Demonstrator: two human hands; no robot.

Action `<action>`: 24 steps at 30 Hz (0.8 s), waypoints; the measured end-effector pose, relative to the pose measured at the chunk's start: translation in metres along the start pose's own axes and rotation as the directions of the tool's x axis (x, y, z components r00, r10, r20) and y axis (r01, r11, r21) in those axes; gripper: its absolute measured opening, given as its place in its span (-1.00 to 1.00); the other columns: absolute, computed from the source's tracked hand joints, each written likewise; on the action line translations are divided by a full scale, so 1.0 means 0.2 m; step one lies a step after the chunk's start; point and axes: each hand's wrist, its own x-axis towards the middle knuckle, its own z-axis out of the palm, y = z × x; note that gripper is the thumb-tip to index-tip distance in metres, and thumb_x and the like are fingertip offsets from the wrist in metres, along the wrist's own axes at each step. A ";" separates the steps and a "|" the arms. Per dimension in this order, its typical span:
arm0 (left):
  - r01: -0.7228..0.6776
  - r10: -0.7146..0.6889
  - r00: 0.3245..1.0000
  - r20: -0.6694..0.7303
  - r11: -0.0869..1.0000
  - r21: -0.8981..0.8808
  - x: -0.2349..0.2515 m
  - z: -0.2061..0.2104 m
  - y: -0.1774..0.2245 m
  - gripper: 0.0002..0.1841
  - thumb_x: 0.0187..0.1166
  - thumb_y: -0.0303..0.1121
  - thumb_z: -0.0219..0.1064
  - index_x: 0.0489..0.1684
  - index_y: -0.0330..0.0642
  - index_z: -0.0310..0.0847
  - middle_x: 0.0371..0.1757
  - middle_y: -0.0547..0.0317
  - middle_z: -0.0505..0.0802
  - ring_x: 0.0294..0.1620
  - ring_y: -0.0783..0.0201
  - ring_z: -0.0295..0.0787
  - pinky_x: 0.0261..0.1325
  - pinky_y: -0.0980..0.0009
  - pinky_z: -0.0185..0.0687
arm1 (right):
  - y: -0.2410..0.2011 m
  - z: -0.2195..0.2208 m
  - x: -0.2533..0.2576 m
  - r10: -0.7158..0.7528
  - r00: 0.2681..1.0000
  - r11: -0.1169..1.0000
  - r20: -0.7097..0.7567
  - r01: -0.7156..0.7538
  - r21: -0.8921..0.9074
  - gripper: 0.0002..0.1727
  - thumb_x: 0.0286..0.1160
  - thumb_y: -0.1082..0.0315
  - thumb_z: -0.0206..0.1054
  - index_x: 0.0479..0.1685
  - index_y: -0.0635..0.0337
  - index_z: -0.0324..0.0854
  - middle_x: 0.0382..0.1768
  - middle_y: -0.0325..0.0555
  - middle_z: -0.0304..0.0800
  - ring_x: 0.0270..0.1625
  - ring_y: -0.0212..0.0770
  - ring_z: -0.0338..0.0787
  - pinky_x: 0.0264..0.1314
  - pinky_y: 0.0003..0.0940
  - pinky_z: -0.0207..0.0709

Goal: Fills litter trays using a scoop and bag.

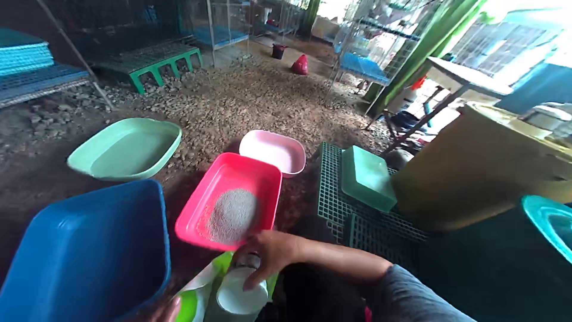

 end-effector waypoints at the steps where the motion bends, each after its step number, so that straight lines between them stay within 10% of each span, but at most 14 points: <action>1: 0.007 -0.007 1.000 -0.020 1.000 0.006 -0.01 0.02 0.01 -0.76 0.68 -0.45 0.13 -0.32 -0.01 0.72 -0.35 0.70 0.83 -0.21 0.71 0.75 0.05 0.54 0.72 | -0.02 0.09 0.01 0.046 0.997 0.999 0.064 -0.045 -0.016 -0.46 0.29 0.16 0.67 0.25 0.23 0.77 0.08 0.22 0.86 0.17 0.18 0.83 0.31 0.31 0.59; 8: -0.023 0.025 0.996 -0.091 0.999 0.022 -0.02 0.06 0.04 -0.71 0.64 -0.49 0.08 -0.37 -0.08 0.74 -0.38 0.64 0.85 -0.25 0.73 0.77 0.01 0.60 0.74 | -0.29 0.21 -0.08 0.045 0.987 0.990 0.155 -0.024 -0.135 -0.35 0.38 0.01 0.58 0.41 0.20 0.67 0.24 0.35 0.74 0.30 0.33 0.73 0.33 0.31 0.56; 15: -0.284 0.252 0.952 0.173 0.939 0.193 -0.08 0.14 0.01 -0.62 0.63 -0.38 0.17 -0.70 -0.31 0.61 -0.45 0.35 0.72 -0.25 0.69 0.63 -0.05 0.70 0.56 | 0.04 0.44 0.23 0.274 0.922 0.937 0.273 -0.191 -0.293 -0.37 0.49 0.02 0.51 0.23 0.48 0.65 0.19 0.44 0.75 0.33 0.39 0.71 0.42 0.41 0.46; 20: -0.275 0.250 0.957 0.148 0.944 0.182 -0.08 0.14 0.00 -0.62 0.62 -0.37 0.13 -0.69 -0.26 0.61 -0.43 0.39 0.72 -0.27 0.71 0.63 -0.08 0.73 0.57 | 0.16 0.67 0.28 0.348 0.934 0.819 0.075 -0.264 -0.509 -0.42 0.49 0.68 0.25 0.58 0.42 0.39 0.54 0.49 0.42 0.47 0.53 0.56 0.23 0.37 0.61; 24: -0.277 0.252 0.954 0.161 0.948 0.157 -0.10 0.14 -0.01 -0.62 0.62 -0.35 0.15 -0.66 -0.29 0.66 -0.30 0.32 0.84 -0.14 0.70 0.72 0.06 0.68 0.63 | 0.35 0.84 0.27 0.296 0.955 0.815 0.025 -0.239 -0.529 -0.31 0.48 0.70 0.21 0.70 0.26 0.32 0.66 0.49 0.27 0.61 0.53 0.42 0.30 0.36 0.57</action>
